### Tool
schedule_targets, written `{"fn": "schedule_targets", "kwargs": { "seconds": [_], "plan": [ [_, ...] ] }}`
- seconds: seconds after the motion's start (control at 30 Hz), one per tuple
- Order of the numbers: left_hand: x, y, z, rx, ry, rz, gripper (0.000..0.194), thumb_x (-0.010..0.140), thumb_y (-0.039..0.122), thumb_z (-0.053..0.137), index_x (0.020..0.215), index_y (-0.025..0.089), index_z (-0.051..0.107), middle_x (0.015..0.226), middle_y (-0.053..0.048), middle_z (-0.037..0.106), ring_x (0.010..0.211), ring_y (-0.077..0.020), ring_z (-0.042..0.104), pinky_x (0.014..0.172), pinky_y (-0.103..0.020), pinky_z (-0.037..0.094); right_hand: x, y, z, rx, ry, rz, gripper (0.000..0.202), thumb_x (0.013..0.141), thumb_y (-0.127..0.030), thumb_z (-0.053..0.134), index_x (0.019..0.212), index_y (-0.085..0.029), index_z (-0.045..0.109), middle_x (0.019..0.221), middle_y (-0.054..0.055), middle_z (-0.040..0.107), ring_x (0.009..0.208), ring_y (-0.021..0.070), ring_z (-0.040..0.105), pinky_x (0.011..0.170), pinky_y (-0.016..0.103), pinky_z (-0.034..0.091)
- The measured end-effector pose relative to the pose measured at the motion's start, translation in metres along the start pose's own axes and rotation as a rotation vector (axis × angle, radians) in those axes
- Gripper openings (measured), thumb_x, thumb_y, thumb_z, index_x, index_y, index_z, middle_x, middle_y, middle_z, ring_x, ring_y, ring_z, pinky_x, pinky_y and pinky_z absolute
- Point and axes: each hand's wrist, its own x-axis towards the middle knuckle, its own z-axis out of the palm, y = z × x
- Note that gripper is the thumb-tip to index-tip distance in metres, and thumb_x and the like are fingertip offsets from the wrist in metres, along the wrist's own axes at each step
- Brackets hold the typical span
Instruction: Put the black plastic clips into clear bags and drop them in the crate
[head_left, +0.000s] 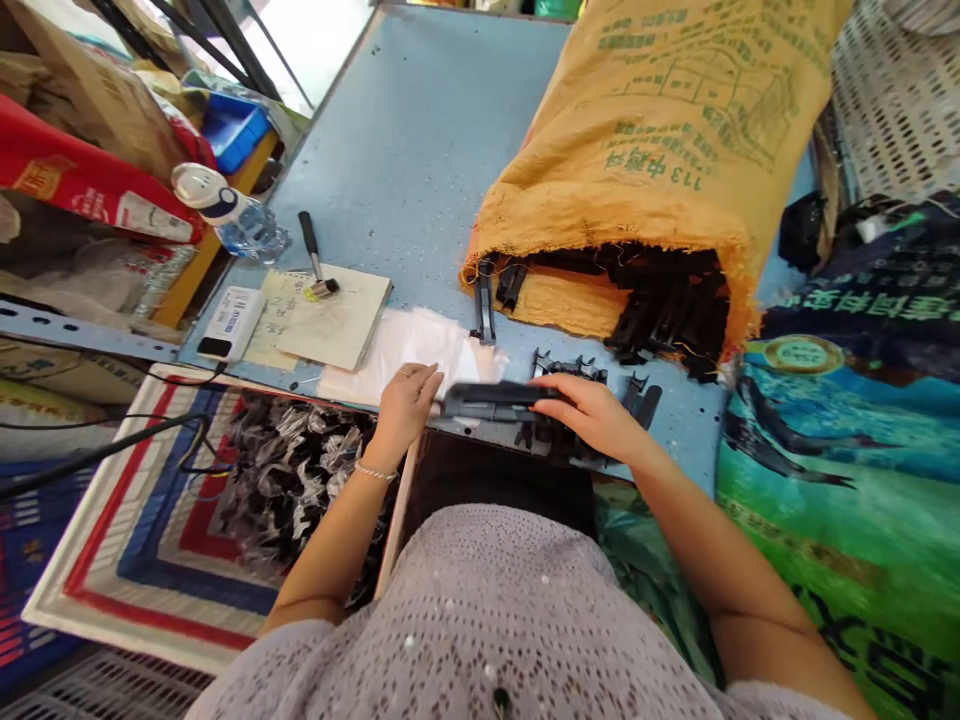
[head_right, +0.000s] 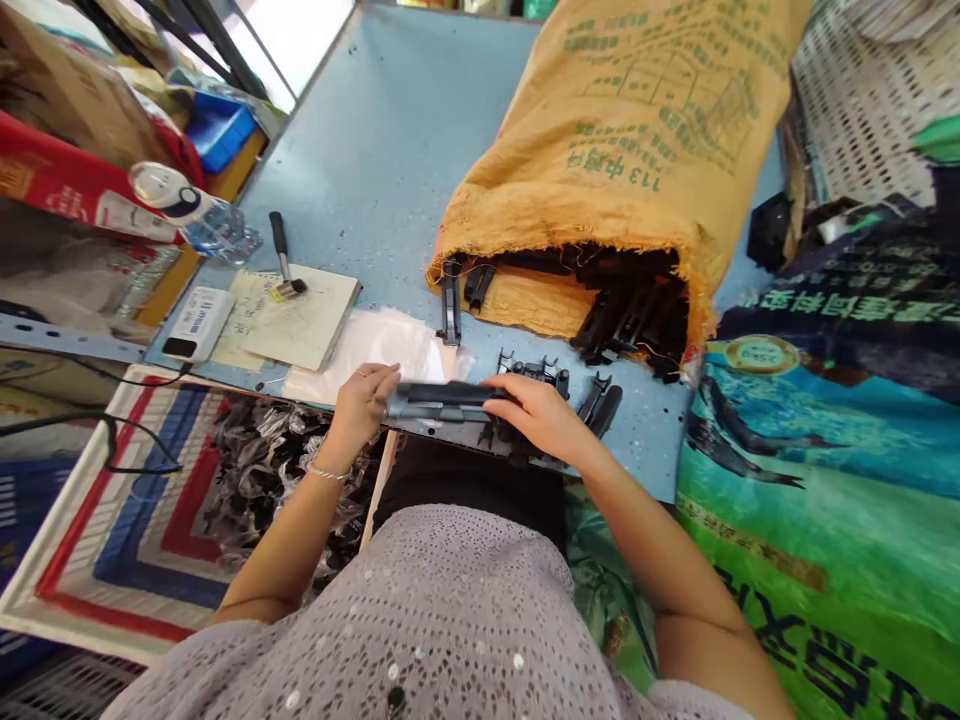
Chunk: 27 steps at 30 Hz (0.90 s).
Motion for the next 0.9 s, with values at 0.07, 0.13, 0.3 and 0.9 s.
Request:
{"fn": "schedule_targets", "kwargs": {
  "seconds": [0.07,0.13,0.3,0.9],
  "plan": [
    [0.016,-0.018,-0.003,0.258,0.204,0.064,0.016,0.087,0.031,0.066,0.088,0.018,0.076,0.102,-0.013,0.068,0.099,-0.0271,0.064,0.088,-0.041,0.053,0.010,0.006,0.016,0.283,0.126,0.158,0.038,0.095,-0.047,0.064,0.124,-0.023,0.067,0.106,0.006,0.077,0.092,0.0241,0.075,0.084,0.042,0.061],
    [0.028,-0.032,-0.007,0.299,0.244,0.052,0.008,0.082,0.024,0.068,0.079,0.018,0.072,0.093,-0.010,0.065,0.091,-0.0241,0.063,0.083,-0.038,0.051,0.020,0.005,0.034,0.581,0.171,0.236,0.040,0.091,-0.048,0.068,0.122,-0.023,0.066,0.104,0.005,0.076,0.086,0.0224,0.075,0.079,0.040,0.061],
    [0.040,-0.047,-0.026,-0.115,0.188,-0.081,0.023,0.077,0.038,0.074,0.076,0.018,0.064,0.066,0.002,0.059,0.063,-0.0133,0.055,0.063,-0.026,0.043,0.056,-0.017,0.070,1.021,0.134,0.279,0.035,0.082,-0.044,0.080,0.106,-0.021,0.069,0.101,0.006,0.076,0.087,0.0212,0.076,0.080,0.037,0.063],
    [0.019,-0.047,-0.077,0.293,0.116,0.247,0.061,0.092,0.011,0.047,0.153,0.017,0.050,0.154,-0.019,0.052,0.108,-0.0212,0.071,0.100,-0.040,0.059,0.072,-0.012,0.137,1.278,-0.610,0.510,0.032,0.087,-0.044,0.054,0.092,-0.014,0.063,0.050,-0.011,0.032,0.039,0.0060,0.013,0.038,0.020,0.015]
  ]
}}
